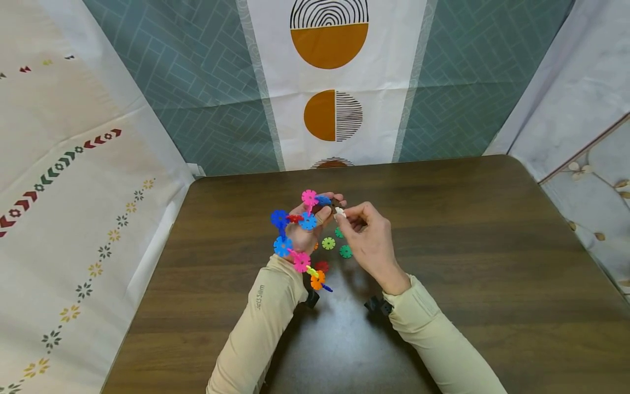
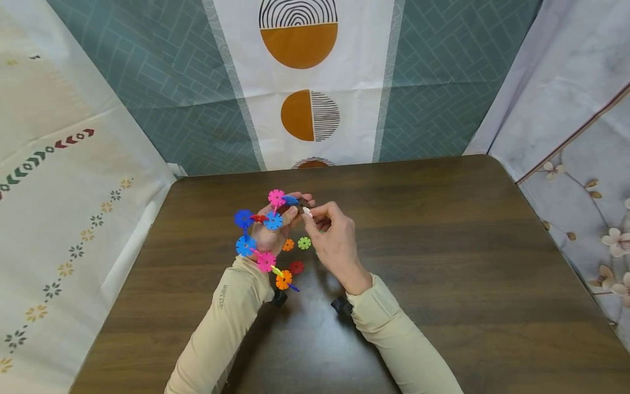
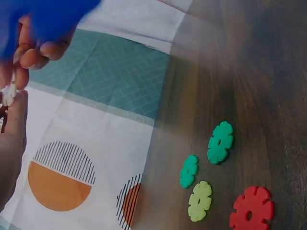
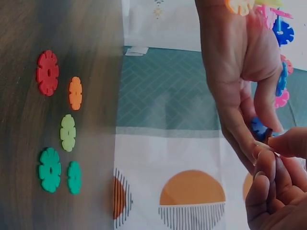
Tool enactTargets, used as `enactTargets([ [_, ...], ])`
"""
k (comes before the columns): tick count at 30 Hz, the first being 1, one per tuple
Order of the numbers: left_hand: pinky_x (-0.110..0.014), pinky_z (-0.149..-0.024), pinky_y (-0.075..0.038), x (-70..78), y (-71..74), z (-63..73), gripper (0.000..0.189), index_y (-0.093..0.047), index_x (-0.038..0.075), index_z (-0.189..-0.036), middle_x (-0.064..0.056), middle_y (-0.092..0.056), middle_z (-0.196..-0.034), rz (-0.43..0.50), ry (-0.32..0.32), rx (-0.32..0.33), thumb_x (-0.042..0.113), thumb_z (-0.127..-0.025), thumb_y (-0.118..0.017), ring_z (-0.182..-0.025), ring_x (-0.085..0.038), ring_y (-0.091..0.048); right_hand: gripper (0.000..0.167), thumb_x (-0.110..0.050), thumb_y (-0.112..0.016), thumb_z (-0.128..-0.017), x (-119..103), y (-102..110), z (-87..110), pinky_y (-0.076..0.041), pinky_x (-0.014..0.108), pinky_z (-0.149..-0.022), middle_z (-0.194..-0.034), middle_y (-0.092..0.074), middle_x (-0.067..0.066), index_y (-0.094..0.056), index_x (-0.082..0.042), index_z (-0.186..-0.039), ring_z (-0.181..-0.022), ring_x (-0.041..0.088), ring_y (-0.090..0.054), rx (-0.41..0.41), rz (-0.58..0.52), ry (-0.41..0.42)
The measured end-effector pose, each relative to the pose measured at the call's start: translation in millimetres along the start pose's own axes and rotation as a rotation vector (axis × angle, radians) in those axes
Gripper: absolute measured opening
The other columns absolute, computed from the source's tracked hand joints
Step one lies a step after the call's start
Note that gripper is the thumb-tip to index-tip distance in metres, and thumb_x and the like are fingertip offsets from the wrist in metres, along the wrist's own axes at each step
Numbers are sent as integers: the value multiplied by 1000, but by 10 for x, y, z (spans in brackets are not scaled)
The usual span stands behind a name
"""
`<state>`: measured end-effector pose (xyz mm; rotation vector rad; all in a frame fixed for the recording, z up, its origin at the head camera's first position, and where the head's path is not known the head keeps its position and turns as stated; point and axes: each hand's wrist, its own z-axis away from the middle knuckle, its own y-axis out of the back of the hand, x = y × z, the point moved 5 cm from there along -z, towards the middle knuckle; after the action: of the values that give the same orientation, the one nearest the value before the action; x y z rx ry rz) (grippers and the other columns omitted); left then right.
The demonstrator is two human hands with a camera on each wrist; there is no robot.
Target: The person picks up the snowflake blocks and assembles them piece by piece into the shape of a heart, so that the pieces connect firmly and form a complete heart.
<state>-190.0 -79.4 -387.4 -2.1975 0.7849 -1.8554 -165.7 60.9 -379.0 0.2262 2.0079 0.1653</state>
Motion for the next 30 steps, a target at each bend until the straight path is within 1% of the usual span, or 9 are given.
enactTargets([
  [4, -45, -103, -44, -35, 4, 8, 41, -46, -9, -137, -20, -60, -123, -64, 84, 25, -7, -97, -48, -118, -41, -56, 13, -19, -72, -89, 29, 20, -5, -50, 26, -63, -85, -65, 0, -65, -10, -94, -69, 13, -57, 42, -22, -29],
  [7, -43, -98, -49, -78, 13, 15, 40, -45, -14, -134, -10, -66, -108, -126, 179, 54, -6, -95, -52, -102, -25, -65, 13, -20, -73, -89, 33, 28, -12, -49, 27, -63, -84, -65, 1, -65, -10, -92, -70, 15, -56, 63, -26, -39],
  [9, -46, -93, -51, -89, 14, 15, 35, -48, -19, -127, -5, -66, -97, -161, 206, 59, -5, -95, -53, -88, -18, -66, 13, -16, -73, -88, -10, 30, -17, -48, 27, -63, -84, -65, 5, -65, -7, -92, -70, 18, -57, 66, -23, -54],
  [13, -42, -82, -55, -92, 24, 5, 21, -61, -16, -110, -6, -67, -87, -169, 194, 71, -3, -95, -56, -75, -18, -66, 13, -11, -73, -88, -51, 23, -20, -47, 26, -63, -85, -66, 8, -64, -4, -92, -70, 21, -56, 53, -37, -64],
  [16, -32, -75, -56, -86, 37, 7, 12, -69, -5, -97, -6, -67, -84, -138, 188, 92, -2, -94, -58, -73, -19, -66, 13, -16, -73, -89, -3, 15, -27, -47, 26, -62, -84, -65, 5, -64, -7, -92, -70, 19, -56, 29, -53, -42],
  [20, -30, -75, -57, -55, 56, 13, 20, -70, 5, -87, -6, -68, -80, -50, 192, 85, -4, -95, -54, -72, -17, -67, 19, -27, -63, -96, 99, 36, -56, -47, 26, -62, -83, -64, 2, -64, -9, -92, -69, 19, -56, -7, -57, -37],
  [22, -29, -75, -57, -39, 73, 10, 24, -69, 6, -85, -6, -68, -79, -2, 187, 79, -6, -96, -51, -72, -16, -68, 24, -28, -56, -100, 166, 56, -77, -49, 29, -64, -82, -64, 4, -64, -7, -92, -70, 21, -58, -26, -35, -69],
  [25, -29, -73, -57, -23, 106, 7, 28, -68, 6, -86, -7, -69, -79, 44, 172, 77, -9, -96, -47, -71, -16, -68, 26, -27, -52, -102, 329, 49, -92, -49, 32, -66, -83, -64, 7, -64, -5, -96, -72, 23, -58, -117, 68, -167],
  [30, -28, -72, -57, -17, 132, 19, 31, -68, 8, -85, -5, -68, -77, 45, 172, 91, -9, -97, -45, -71, -15, -67, 29, -24, -64, -95, 630, -103, -10, -49, 33, -66, -90, -62, 6, -61, -2, -113, -72, 19, -55, -480, 340, -362],
])
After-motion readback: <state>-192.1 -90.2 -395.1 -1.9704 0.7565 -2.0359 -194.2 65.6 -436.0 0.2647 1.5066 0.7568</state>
